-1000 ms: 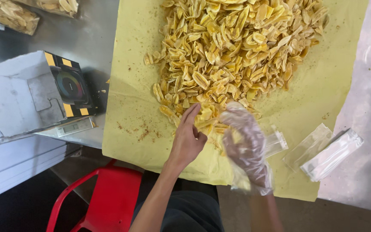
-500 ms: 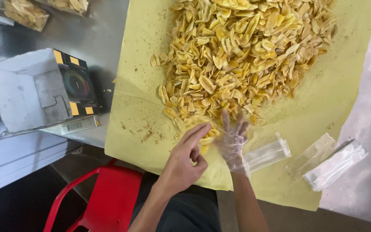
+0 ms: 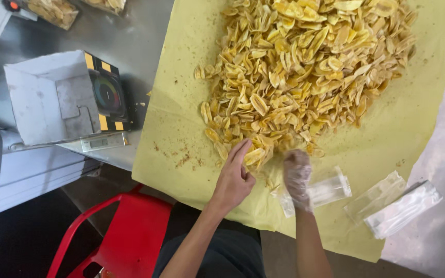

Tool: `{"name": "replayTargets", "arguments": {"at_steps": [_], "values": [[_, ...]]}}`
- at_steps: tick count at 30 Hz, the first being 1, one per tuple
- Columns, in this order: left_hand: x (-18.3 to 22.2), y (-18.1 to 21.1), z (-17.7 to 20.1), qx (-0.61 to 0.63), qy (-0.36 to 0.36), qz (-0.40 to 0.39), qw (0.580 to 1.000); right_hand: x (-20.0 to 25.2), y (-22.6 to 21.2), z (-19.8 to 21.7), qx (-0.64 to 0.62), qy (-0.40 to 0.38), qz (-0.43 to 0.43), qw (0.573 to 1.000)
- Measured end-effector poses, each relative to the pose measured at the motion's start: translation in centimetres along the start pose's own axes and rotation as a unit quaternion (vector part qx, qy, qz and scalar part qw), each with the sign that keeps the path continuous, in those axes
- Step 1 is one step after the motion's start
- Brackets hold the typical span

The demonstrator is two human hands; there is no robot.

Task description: The person scoops dried yellow fruit slices from a large pile on a yellow mat and places them into small clear plastic bags. The filled bags are set aside on the table. The person wears a plastic glove on the right hand while handling the food.

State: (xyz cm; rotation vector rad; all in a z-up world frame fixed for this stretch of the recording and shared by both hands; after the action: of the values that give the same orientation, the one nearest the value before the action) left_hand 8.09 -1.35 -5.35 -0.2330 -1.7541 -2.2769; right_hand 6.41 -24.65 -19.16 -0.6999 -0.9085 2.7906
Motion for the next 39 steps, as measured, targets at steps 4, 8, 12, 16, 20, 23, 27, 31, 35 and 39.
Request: {"name": "replayTargets", "arguments": {"at_steps": [4, 8, 12, 16, 20, 23, 27, 31, 35, 39], "values": [[0.4, 0.3, -0.3, -0.03, 0.033, -0.009, 0.999, -2.0, -0.4, 3.4, -0.355, 0.083, -0.34, 0.867], [0.7, 0.8, -1.3, -0.035, 0.034, -0.026, 0.998, -5.0, -7.2, 7.8, -0.419, 0.147, -0.294, 0.847], [0.6, 1.1, -2.3, -0.033, 0.013, -0.026, 0.999, -7.0, -14.5, 10.1, -0.32, 0.206, -0.071, 0.922], [0.3, 1.4, -2.4, -0.032, 0.017, -0.026, 0.999, -5.4, -12.8, 5.5, -0.277, 0.029, -0.271, 0.921], [0.3, 1.0, -2.1, -0.04, 0.023, -0.028, 0.999, -6.4, -17.0, 9.2, -0.431, 0.046, -0.064, 0.899], [0.4, 0.6, -1.8, -0.038, 0.027, -0.03, 0.998, -6.9, -17.6, 10.2, -0.473, -0.001, -0.07, 0.878], [0.2, 0.5, -1.7, -0.046, 0.023, -0.031, 0.998, -7.9, -16.4, 9.2, -0.183, -0.047, -0.072, 0.979], [0.8, 2.5, -1.3, -0.044, -0.011, -0.009, 0.999, -5.4, -12.3, 6.8, 0.008, -0.231, -0.299, 0.926], [3.8, 7.5, 1.7, -0.028, -0.029, -0.037, 0.999, -8.0, -19.7, 11.7, 0.132, -0.14, 0.097, 0.976], [6.5, 8.4, 3.2, -0.066, -0.03, -0.049, 0.996, -0.8, -14.7, 14.9, 0.013, -0.237, -0.3, 0.924]]}}
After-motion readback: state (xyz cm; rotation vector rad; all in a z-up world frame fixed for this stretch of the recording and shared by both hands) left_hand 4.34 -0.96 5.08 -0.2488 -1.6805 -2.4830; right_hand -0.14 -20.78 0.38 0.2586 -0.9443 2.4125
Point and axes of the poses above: each hand's wrist, its own x-axis away from the middle knuckle, its own z-axis out of the back of the hand, y = z × x, the point moved 10 cm from there along -x, towards the middle knuckle, and after that the axes turned 13 degrees about y, right-handed, at the moved point
